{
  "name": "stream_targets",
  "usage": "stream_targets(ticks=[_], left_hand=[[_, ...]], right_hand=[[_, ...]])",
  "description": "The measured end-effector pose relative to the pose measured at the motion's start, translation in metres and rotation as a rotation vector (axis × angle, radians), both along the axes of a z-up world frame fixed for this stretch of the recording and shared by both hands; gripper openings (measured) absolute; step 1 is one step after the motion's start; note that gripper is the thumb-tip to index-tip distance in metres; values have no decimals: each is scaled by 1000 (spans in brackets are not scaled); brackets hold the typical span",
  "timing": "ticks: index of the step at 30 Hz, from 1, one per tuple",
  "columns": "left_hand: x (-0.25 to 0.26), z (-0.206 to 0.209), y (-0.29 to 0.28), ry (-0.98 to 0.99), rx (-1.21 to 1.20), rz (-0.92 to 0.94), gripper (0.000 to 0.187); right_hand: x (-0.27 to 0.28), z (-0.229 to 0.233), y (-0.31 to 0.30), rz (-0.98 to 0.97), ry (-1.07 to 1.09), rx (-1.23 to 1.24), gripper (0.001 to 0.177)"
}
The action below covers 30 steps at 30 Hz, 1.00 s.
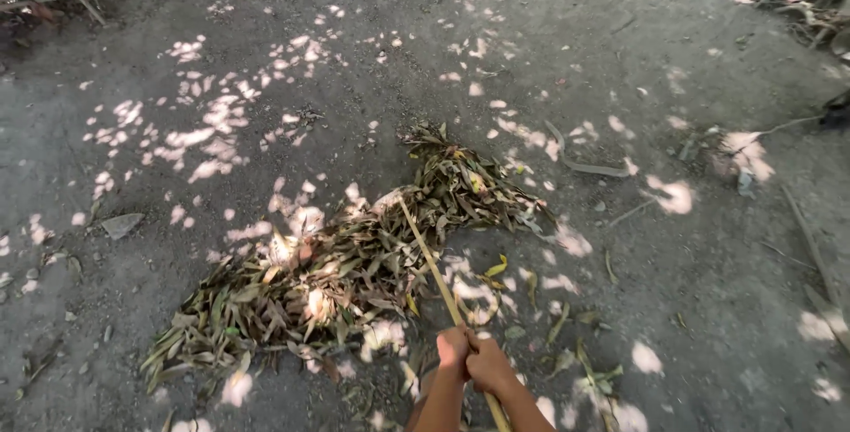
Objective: Gathering dry leaves into a pile using a long wooden stick
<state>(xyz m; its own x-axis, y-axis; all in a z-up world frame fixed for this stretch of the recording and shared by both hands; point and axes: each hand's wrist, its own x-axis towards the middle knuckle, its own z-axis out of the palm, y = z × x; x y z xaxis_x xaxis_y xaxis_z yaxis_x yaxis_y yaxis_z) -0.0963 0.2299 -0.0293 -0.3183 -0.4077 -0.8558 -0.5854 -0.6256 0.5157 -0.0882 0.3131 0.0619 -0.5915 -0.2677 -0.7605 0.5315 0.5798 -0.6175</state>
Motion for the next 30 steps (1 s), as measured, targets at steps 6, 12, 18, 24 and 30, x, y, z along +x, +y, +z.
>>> stream_targets(ticks=[6,12,18,24,30], left_hand=[[80,-7,38,-55,-10,-148,28],[103,6,55,33,-48,-182,32],[80,54,49,76,-68,-123,37],[13,74,24,106,-74,-106,34],[-96,52,-20,127,-67,-149,39]], right_hand=[[78,-4,44,33,-18,70,72],[98,-12,67,210,231,121,72],[75,36,57,182,113,15,76],[14,46,31,149,98,-34,67],[-96,-15,-4,152,371,114,57]])
